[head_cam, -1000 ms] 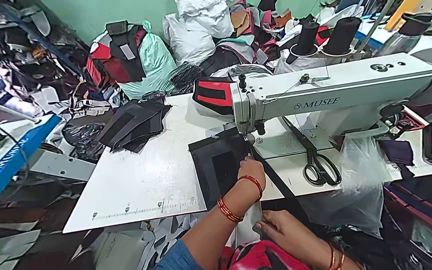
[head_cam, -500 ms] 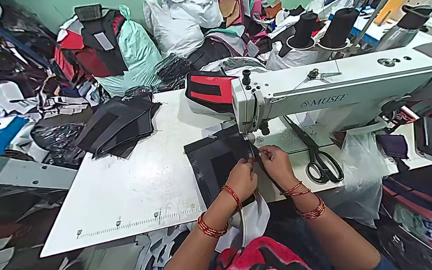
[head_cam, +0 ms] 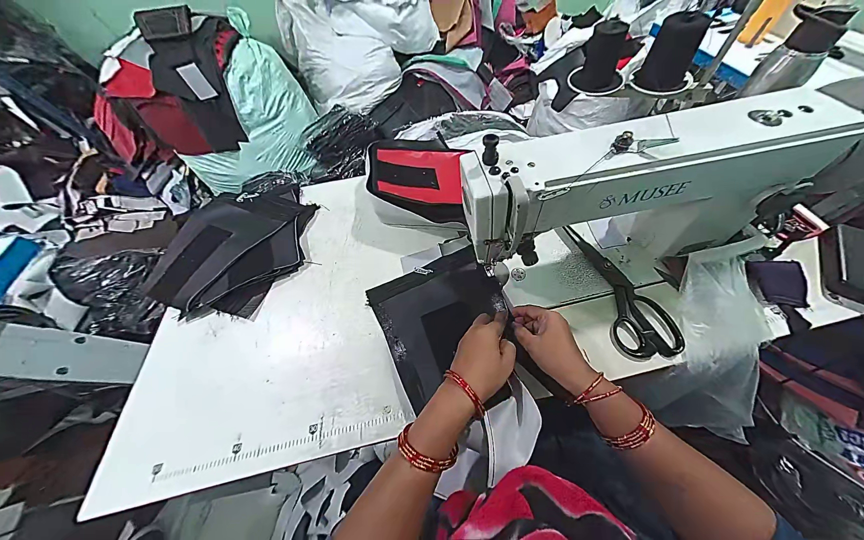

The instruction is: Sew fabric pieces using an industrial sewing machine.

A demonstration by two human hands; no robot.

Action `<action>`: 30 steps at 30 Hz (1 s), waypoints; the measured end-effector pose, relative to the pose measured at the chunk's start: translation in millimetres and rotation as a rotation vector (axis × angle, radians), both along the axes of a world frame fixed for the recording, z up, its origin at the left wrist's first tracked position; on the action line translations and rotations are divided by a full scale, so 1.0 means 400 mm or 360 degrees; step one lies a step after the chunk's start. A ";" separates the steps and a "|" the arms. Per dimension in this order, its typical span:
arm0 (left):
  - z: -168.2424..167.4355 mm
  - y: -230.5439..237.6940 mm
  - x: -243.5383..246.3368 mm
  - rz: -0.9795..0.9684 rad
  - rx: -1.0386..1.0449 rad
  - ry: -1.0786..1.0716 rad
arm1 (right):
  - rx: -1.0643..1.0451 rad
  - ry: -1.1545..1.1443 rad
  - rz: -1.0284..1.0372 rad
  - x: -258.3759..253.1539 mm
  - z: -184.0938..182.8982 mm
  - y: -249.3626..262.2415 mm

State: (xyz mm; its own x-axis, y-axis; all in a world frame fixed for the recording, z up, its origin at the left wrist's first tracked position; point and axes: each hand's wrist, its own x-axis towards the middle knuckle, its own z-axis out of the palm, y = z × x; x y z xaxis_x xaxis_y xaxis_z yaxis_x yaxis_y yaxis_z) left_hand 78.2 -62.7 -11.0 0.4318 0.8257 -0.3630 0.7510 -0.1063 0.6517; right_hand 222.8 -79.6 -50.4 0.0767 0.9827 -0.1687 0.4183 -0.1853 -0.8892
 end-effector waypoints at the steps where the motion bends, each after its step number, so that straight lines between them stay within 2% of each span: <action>1: 0.003 0.000 0.004 -0.0002 -0.0005 0.0029 | 0.0005 0.0020 0.0005 0.003 -0.004 0.001; 6: 0.020 0.000 0.030 -0.0043 -0.0041 0.0225 | -0.0009 0.0118 -0.0011 0.016 -0.009 0.003; 12: 0.026 -0.007 0.055 -0.0061 -0.0037 0.0370 | -0.0035 0.0023 0.0060 0.021 -0.001 -0.001; 19: 0.027 -0.012 0.061 -0.0095 0.0014 0.0413 | 0.0038 -0.0119 0.0168 0.032 0.004 -0.008; 26: 0.025 -0.016 0.056 -0.0105 0.0058 0.0421 | 0.0062 0.0028 0.0119 0.040 -0.015 -0.012; 30: 0.022 -0.017 0.054 -0.0121 0.0083 0.0406 | 0.0112 -0.0018 0.0190 0.044 -0.015 -0.014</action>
